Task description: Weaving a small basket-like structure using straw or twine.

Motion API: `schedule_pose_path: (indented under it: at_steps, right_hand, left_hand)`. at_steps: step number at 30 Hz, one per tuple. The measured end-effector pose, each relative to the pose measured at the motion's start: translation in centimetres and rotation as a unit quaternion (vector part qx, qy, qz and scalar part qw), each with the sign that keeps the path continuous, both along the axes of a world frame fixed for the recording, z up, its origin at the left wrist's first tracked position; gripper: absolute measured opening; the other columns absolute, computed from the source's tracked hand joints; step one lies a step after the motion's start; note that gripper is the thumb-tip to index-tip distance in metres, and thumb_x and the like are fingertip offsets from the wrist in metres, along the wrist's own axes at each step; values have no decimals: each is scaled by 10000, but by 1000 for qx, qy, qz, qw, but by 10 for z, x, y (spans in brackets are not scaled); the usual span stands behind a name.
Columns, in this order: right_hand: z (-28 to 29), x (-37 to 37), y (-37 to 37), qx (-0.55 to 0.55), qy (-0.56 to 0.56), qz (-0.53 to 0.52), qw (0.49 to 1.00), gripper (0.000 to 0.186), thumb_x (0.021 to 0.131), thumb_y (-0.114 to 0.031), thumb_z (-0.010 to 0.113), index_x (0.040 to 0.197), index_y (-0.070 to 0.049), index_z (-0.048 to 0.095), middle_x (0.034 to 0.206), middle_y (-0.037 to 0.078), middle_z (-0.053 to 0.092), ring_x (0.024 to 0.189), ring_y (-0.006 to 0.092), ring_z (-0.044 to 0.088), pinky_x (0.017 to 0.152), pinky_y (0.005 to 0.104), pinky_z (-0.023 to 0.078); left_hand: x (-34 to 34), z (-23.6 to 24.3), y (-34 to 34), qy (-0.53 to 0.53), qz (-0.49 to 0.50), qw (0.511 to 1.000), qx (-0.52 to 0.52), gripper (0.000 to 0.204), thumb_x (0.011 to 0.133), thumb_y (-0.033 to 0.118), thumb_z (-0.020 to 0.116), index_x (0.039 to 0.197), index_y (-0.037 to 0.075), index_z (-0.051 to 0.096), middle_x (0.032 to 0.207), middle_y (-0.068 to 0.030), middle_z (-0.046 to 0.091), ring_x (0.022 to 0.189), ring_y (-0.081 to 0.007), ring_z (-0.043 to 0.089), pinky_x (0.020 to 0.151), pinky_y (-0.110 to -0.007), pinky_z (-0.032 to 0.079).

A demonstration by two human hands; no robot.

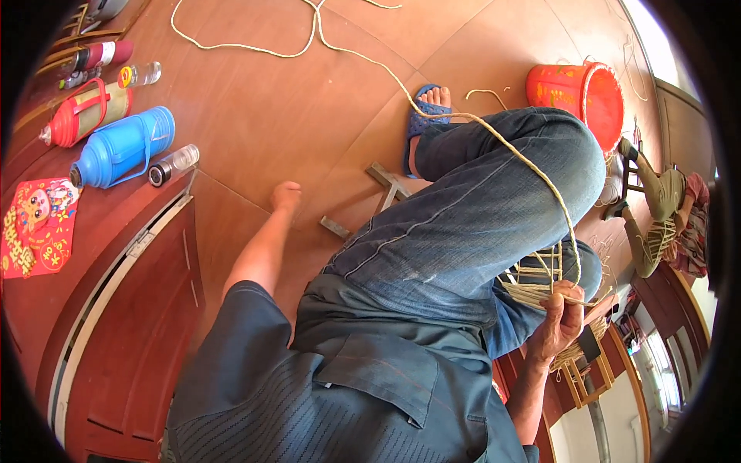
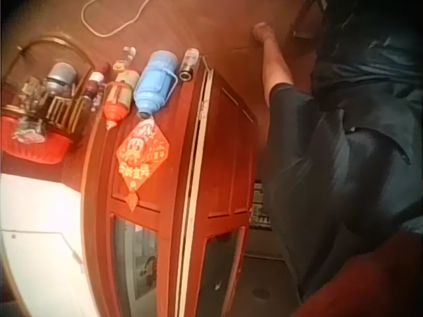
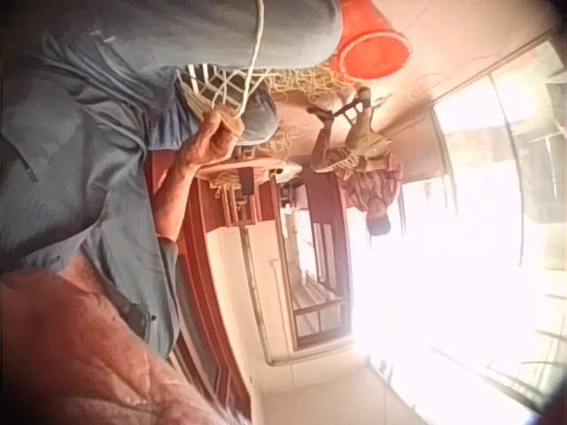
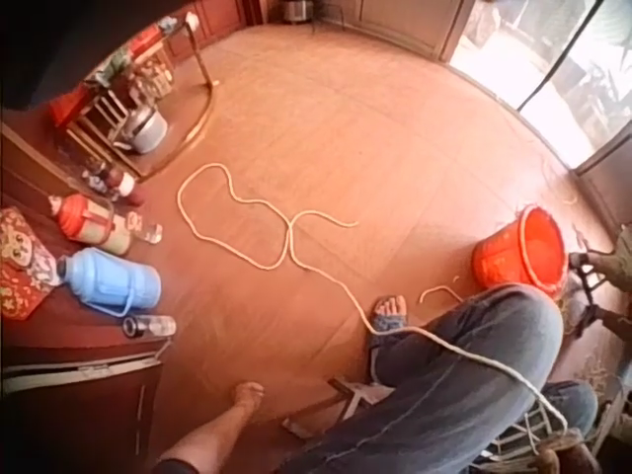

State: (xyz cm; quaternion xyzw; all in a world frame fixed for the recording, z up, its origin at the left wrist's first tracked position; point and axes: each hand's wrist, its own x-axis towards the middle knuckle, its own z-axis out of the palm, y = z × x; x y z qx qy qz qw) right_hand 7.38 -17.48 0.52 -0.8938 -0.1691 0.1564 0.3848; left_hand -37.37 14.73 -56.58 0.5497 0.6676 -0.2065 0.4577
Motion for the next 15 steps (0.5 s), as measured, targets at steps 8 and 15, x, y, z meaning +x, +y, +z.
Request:
schedule_pose_path:
  at_steps: [8, 15]
  right_hand:
    - [10, 11, 15, -36, -44, 41, 998, 46, 942, 23, 783, 954, -14, 759, 937, 98, 781, 906, 269, 702, 887, 408, 544]
    - [3, 8, 19, 54, -56, 32, 996, 110, 928, -2, 847, 1009, -47, 788, 976, 72, 797, 901, 252, 719, 797, 376, 568]
  left_hand:
    - [53, 64, 48, -157, 147, 972, -94, 120, 1054, 7, 639, 1071, 53, 748, 805, -42, 701, 643, -156, 651, 547, -302, 521]
    - [168, 112, 68, -266, -3, 956, -124, 179, 1078, 55, 654, 1244, 29, 715, 1001, -60, 742, 832, -132, 694, 717, -260, 574]
